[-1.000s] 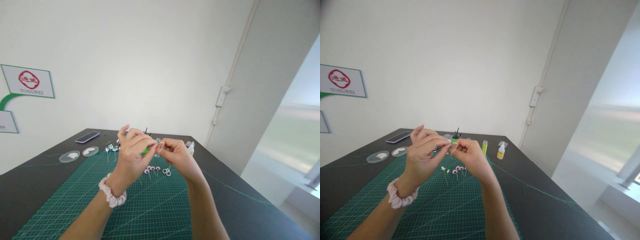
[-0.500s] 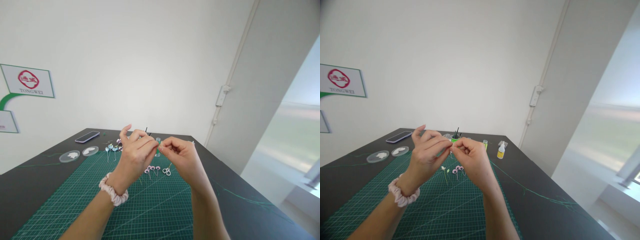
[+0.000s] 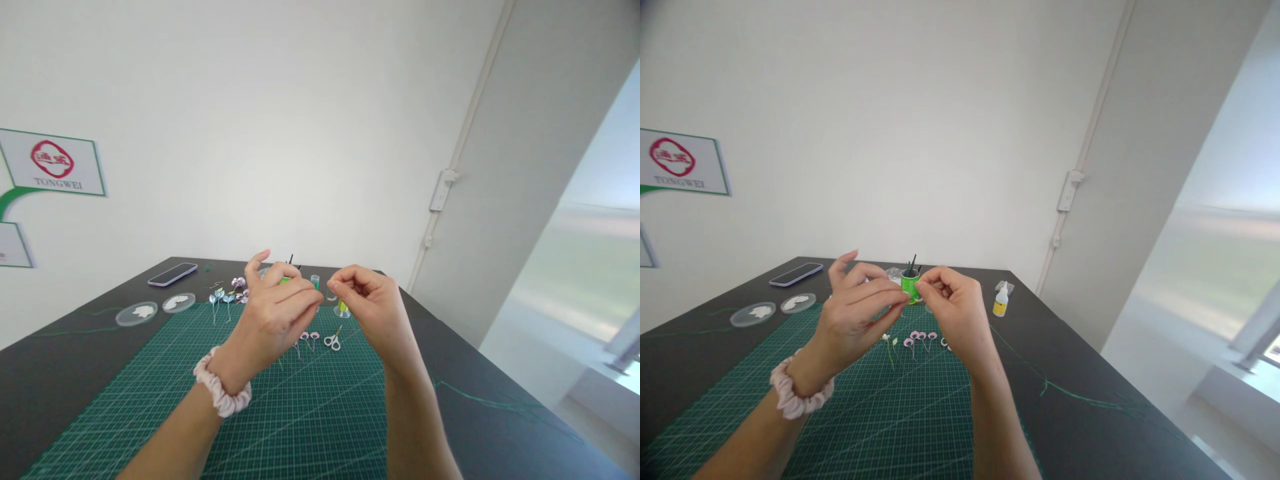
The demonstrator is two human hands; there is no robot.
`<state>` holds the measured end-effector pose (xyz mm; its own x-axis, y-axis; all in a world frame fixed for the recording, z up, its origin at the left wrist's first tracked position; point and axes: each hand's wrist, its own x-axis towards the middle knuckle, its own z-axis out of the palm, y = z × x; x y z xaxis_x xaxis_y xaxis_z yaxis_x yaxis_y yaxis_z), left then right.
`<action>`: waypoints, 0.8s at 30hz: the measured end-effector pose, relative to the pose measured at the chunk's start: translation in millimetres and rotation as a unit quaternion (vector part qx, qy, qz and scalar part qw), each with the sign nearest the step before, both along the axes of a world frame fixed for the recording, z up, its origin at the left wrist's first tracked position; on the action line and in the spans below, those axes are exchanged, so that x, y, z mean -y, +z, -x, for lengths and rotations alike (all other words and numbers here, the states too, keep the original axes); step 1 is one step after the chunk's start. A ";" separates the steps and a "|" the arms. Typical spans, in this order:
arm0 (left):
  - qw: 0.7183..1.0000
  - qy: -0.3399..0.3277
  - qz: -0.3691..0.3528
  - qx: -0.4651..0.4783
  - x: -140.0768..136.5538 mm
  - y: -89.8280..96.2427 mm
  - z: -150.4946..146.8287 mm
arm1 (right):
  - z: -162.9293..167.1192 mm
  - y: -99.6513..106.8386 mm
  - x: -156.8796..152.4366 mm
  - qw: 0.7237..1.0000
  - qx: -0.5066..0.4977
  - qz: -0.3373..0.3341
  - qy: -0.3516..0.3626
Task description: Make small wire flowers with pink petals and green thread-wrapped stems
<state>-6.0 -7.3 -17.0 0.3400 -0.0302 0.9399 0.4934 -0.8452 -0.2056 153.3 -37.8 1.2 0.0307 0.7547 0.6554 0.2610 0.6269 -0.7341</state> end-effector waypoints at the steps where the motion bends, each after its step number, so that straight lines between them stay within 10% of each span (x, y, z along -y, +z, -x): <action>1: 1.000 -0.002 0.001 0.003 0.7 0.6 -0.1 | -0.6 0.1 -0.3 1.000 0.000 0.004 0.002; 14: 0.996 0.017 0.016 0.081 5.3 3.7 -3.2 | -5.3 -3.0 -8.7 0.989 0.038 0.072 0.125; 24: 0.995 0.062 -0.023 0.075 1.9 1.9 -5.0 | 1.8 -3.5 7.8 0.991 0.097 0.042 0.085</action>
